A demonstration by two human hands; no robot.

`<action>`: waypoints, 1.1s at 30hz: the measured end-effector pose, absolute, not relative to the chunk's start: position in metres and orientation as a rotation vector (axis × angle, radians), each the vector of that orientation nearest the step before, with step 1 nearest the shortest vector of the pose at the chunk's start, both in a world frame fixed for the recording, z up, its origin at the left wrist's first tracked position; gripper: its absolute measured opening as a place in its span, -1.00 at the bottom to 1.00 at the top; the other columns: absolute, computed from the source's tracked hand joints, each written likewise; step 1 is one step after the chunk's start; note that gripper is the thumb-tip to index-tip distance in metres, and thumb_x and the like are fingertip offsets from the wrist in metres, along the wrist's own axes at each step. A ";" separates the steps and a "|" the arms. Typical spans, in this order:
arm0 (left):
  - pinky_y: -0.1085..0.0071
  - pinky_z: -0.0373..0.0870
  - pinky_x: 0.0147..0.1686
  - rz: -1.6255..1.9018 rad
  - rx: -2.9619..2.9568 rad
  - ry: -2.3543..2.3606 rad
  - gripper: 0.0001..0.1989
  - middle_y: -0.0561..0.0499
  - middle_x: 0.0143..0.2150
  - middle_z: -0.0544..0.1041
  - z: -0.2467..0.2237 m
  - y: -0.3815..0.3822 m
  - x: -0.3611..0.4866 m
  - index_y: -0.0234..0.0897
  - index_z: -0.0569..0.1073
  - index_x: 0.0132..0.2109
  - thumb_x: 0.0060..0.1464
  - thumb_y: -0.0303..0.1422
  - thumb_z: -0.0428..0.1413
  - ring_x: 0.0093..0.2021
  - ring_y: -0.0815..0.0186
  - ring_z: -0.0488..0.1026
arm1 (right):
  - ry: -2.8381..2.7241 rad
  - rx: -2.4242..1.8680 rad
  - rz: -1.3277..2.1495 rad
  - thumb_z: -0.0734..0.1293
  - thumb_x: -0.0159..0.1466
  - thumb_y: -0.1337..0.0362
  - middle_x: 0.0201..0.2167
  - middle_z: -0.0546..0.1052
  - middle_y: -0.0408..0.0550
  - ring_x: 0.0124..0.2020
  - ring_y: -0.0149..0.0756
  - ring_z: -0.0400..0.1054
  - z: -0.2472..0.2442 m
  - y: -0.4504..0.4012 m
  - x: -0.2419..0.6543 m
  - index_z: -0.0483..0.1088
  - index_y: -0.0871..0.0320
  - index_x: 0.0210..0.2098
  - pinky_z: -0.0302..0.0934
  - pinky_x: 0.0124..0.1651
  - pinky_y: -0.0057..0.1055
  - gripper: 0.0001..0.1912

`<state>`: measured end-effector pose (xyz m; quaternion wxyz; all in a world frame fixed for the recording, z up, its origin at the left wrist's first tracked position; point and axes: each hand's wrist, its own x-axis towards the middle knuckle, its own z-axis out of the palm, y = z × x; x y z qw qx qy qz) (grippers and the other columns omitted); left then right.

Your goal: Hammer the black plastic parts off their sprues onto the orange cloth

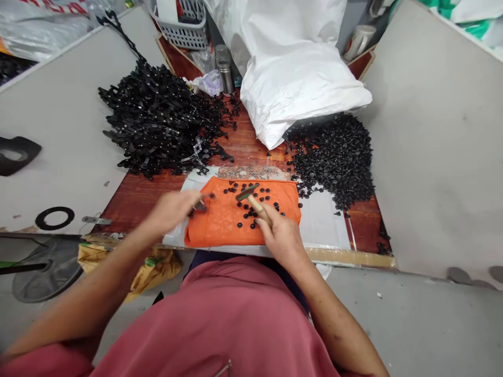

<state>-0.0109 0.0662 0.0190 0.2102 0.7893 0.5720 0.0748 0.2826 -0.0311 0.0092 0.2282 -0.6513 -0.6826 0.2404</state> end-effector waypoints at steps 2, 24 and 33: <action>0.35 0.39 -0.08 0.783 2.142 1.869 -0.58 -0.01 -0.13 0.55 0.047 0.097 -0.043 -0.26 0.44 0.10 0.43 -0.24 -0.25 -0.14 0.28 0.46 | -1.835 -1.858 0.617 0.25 0.41 0.15 -0.38 0.62 -0.13 -0.40 -0.26 0.47 0.010 -0.028 0.289 0.51 0.05 0.05 0.19 -0.35 -0.44 -0.69; 0.36 0.36 -0.15 0.565 2.217 1.439 -0.81 0.00 -0.28 0.53 -0.018 0.098 0.025 -0.23 0.59 -0.09 0.18 -0.35 0.15 -0.23 0.26 0.44 | -2.323 -2.017 0.386 0.23 0.42 0.18 -0.29 0.69 -0.11 -0.31 -0.19 0.56 0.003 -0.002 0.260 0.58 -0.11 -0.04 0.16 -0.34 -0.38 -0.71; 0.35 0.29 -0.19 0.392 2.303 1.353 -0.88 0.01 -0.36 0.54 -0.029 0.097 0.035 -0.24 0.54 -0.33 0.19 -0.42 0.14 -0.29 0.27 0.44 | -2.319 -2.027 0.382 0.22 0.44 0.11 -0.32 0.68 -0.07 -0.34 -0.18 0.55 0.002 0.002 0.263 0.60 -0.05 -0.13 0.10 -0.38 -0.38 -0.69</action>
